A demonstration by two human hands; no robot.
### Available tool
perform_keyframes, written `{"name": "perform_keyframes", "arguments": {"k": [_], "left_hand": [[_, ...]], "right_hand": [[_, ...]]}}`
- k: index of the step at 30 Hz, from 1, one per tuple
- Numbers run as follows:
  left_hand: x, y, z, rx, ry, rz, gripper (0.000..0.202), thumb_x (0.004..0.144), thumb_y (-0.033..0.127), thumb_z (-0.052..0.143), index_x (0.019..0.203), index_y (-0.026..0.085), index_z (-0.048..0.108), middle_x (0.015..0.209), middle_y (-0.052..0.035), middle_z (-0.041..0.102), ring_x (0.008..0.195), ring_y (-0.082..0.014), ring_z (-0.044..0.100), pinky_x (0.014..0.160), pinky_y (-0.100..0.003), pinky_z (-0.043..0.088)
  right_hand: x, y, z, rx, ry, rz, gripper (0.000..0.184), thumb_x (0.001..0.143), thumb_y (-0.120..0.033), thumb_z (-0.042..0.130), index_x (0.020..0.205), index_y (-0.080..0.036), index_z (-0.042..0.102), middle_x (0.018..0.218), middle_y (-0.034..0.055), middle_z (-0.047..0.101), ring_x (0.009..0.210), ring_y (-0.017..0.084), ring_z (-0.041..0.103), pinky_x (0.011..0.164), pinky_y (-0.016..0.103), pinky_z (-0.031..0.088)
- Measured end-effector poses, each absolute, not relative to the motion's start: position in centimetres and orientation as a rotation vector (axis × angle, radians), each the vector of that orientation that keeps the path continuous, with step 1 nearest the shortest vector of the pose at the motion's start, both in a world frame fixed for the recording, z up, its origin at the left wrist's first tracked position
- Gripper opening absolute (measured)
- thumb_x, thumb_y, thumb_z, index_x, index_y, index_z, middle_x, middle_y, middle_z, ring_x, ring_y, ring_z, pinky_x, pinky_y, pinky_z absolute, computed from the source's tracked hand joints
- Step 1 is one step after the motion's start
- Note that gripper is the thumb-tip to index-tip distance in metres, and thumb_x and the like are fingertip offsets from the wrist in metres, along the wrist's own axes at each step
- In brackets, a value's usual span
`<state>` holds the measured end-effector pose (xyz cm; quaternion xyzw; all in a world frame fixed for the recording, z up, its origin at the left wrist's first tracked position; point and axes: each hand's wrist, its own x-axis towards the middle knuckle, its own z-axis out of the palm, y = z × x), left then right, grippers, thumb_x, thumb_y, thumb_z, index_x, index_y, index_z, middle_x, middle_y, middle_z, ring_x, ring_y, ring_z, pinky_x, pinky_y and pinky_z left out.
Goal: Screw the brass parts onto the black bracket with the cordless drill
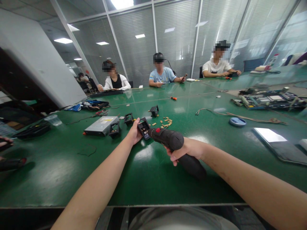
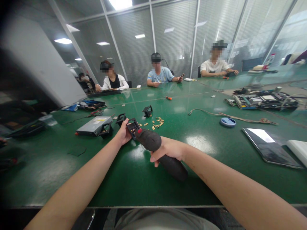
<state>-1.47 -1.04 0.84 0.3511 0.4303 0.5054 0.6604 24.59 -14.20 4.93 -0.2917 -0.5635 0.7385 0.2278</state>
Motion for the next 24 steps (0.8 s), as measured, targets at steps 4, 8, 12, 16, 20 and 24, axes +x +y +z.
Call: {"name": "perform_keyframes", "arguments": {"k": [4,8,12,16,20,24], "left_hand": [[-1.29,-1.1,0.94,0.785,0.985,1.152,0.05,0.094,0.059,0.05,0.102,0.014,0.069,0.084,-0.0113,0.075,0.072,-0.0241,0.074,0.069,-0.036,0.06],[-1.15,-1.17,0.96,0.783,0.985,1.161,0.05,0.094,0.06,0.051,0.104,0.014,0.068,0.083,-0.011,0.075,0.07,-0.0238,0.074,0.069,-0.035,0.059],[-1.22,-1.04,0.76,0.787,0.985,1.165,0.05,0.093,0.06,0.052,0.103,0.015,0.068,0.081,-0.0103,0.074,0.069,-0.0228,0.073,0.068,-0.034,0.059],[-1.25,-0.94,0.62,0.824,1.005,1.161,0.049,0.094,0.06,0.049,0.097,0.015,0.068,0.078,-0.0099,0.073,0.067,-0.0224,0.073,0.064,-0.033,0.058],[-1.11,-0.89,0.65,0.83,1.008,1.164,0.047,0.097,0.058,0.045,0.093,0.016,0.067,0.073,-0.0087,0.072,0.064,-0.0213,0.071,0.062,-0.031,0.058],[-0.98,-0.77,0.61,0.824,1.018,1.178,0.047,0.097,0.059,0.047,0.092,0.016,0.066,0.072,-0.0088,0.072,0.063,-0.0217,0.071,0.063,-0.032,0.059]], "right_hand": [[24.63,-14.18,4.97,-0.801,-1.54,2.047,0.035,0.055,-0.015,0.085,0.08,-0.014,0.06,0.069,-0.0013,0.065,0.058,0.015,0.066,0.056,0.026,0.053],[24.66,-14.17,5.06,-0.816,-1.564,2.037,0.033,0.055,-0.016,0.084,0.078,-0.014,0.061,0.068,-0.0009,0.065,0.057,0.016,0.066,0.056,0.026,0.053],[24.62,-14.15,5.08,-0.806,-1.576,2.035,0.032,0.055,-0.016,0.083,0.078,-0.015,0.061,0.067,-0.0017,0.065,0.056,0.016,0.067,0.055,0.026,0.053],[24.56,-14.15,4.89,-0.803,-1.555,2.032,0.034,0.054,-0.015,0.083,0.08,-0.015,0.061,0.068,-0.0021,0.065,0.056,0.015,0.067,0.055,0.026,0.053],[24.57,-14.1,4.77,-0.799,-1.567,2.029,0.033,0.056,-0.015,0.082,0.08,-0.015,0.06,0.069,-0.0016,0.065,0.055,0.016,0.067,0.054,0.026,0.053],[24.61,-14.03,4.76,-0.788,-1.596,2.014,0.032,0.056,-0.016,0.081,0.08,-0.014,0.06,0.068,-0.0014,0.065,0.056,0.016,0.068,0.054,0.026,0.052]]}}
